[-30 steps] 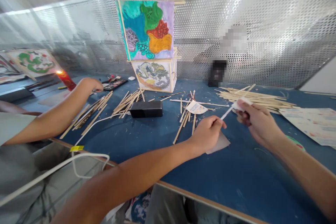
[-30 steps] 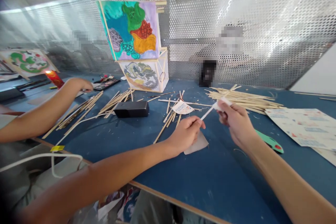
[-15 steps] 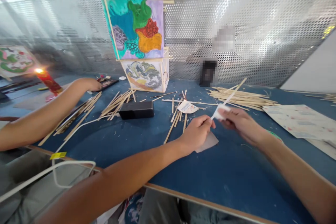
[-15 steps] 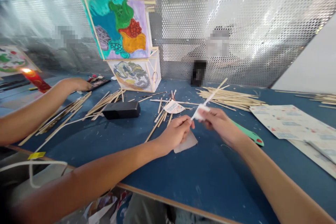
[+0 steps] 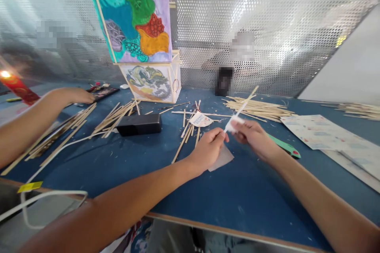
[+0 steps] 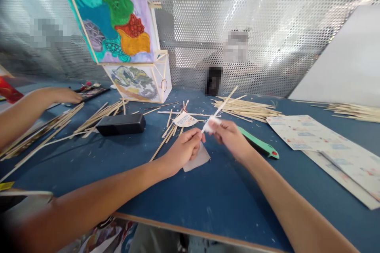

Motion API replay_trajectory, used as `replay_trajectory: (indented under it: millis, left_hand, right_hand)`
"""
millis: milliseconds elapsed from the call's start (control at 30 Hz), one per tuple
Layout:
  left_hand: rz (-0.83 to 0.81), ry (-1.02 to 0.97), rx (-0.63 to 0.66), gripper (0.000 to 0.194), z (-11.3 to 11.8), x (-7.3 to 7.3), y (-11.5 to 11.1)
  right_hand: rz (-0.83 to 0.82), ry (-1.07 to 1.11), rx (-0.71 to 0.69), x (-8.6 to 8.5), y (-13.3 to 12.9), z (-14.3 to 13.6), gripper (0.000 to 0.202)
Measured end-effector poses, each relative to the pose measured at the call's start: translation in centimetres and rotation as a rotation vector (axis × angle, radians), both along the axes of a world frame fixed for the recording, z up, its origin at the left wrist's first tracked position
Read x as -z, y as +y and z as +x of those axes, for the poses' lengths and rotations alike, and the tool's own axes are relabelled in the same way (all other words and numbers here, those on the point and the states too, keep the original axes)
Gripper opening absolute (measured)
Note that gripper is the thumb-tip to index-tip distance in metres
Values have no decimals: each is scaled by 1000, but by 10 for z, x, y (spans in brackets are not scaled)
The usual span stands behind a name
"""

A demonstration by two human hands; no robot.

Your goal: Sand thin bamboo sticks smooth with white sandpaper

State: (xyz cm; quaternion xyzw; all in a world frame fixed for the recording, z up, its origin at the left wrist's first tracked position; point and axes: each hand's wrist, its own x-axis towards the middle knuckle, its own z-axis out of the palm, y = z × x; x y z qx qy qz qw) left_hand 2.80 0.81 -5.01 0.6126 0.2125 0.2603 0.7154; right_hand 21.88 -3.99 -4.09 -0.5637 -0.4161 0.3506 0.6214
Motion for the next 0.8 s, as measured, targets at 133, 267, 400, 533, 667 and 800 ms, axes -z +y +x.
replay_trajectory:
  millis: [133, 267, 400, 533, 667, 800]
  left_hand:
    - [-9, 5, 9, 31, 0, -2, 1]
    - [-80, -9, 13, 32, 1, 0, 3]
    - [-172, -17, 62, 34, 2, 3, 8]
    - [-267, -27, 117, 33, 2, 8, 17]
    - [-324, -33, 159, 31, 2, 11, 23]
    - [-327, -67, 175, 31, 0, 10, 21]
  right_hand:
    - [22, 1, 10, 0, 1, 1, 58]
    - [9, -15, -29, 2, 2, 1, 55]
    - [16, -11, -46, 2, 0, 4, 57]
    - [4, -16, -110, 3, 1, 4, 56]
    - [59, 6, -61, 2, 1, 5, 58]
    - [15, -11, -136, 2, 1, 5, 55]
